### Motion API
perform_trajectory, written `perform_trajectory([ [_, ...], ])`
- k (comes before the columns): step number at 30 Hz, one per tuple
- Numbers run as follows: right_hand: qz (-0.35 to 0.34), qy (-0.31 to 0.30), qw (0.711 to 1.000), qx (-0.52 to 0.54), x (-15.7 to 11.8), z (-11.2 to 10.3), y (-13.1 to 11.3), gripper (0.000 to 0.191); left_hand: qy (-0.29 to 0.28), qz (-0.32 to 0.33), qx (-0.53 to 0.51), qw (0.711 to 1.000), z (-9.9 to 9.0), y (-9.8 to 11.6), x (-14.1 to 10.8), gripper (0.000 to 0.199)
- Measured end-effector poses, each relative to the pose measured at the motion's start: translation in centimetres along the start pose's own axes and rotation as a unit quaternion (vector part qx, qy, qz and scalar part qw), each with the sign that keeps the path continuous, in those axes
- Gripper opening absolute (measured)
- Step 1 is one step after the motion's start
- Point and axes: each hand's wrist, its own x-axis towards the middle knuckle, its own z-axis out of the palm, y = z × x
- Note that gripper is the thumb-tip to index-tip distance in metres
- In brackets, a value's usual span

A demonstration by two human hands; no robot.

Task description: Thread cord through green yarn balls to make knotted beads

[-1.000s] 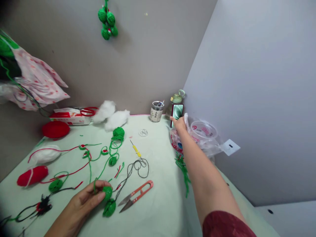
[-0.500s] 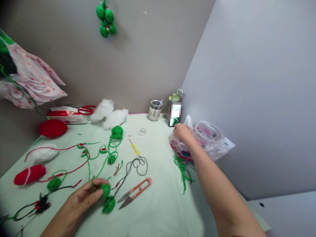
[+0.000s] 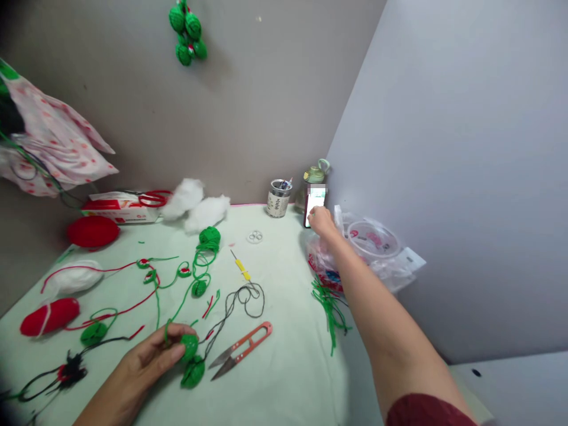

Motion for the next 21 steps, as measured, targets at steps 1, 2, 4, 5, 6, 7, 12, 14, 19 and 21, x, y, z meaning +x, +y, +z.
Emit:
perform_trajectory([
  [1, 0.000, 0.020, 1.000, 0.004, 0.2, -0.2, 0.1, 0.029, 0.002, -0.001, 0.000, 1.000, 0.0, 0.1, 0.0, 0.045],
  [2, 0.000, 0.036, 0.999, 0.009, 0.3, -0.4, 0.3, 0.032, 0.004, -0.003, -0.001, 1.000, 0.0, 0.1, 0.0, 0.045],
  [4, -0.002, 0.052, 0.998, 0.018, 0.0, -0.7, 0.7, 0.033, 0.007, -0.007, 0.000, 1.000, 0.1, 0.3, -0.1, 0.045],
  [5, -0.004, 0.052, 0.998, 0.022, -0.3, -0.8, 1.0, 0.032, 0.007, -0.007, 0.000, 1.000, 0.1, 0.3, -0.1, 0.044],
  [6, -0.006, 0.048, 0.998, 0.028, -0.7, -0.7, 1.3, 0.031, 0.006, -0.006, 0.000, 1.000, 0.1, 0.4, -0.2, 0.043],
  [7, -0.008, 0.042, 0.999, 0.033, -1.1, -0.6, 1.5, 0.030, 0.004, -0.005, 0.000, 1.000, 0.2, 0.4, -0.2, 0.042],
  [12, -0.021, 0.015, 0.998, 0.059, -2.3, 0.5, 2.1, 0.028, 0.002, -0.005, -0.002, 1.000, 0.1, 0.1, -0.1, 0.045],
  [14, -0.032, 0.021, 0.997, 0.068, -2.3, 0.9, 2.1, 0.026, -0.001, -0.008, -0.005, 1.000, 0.0, -0.1, 0.0, 0.045],
  [19, -0.053, 0.054, 0.994, 0.083, -1.8, 1.3, 1.9, 0.026, -0.006, -0.012, -0.005, 1.000, -0.1, -0.1, 0.1, 0.045],
  [21, -0.058, 0.065, 0.993, 0.086, -1.5, 1.3, 1.8, 0.027, -0.008, -0.015, -0.006, 1.000, -0.2, -0.2, 0.1, 0.046],
])
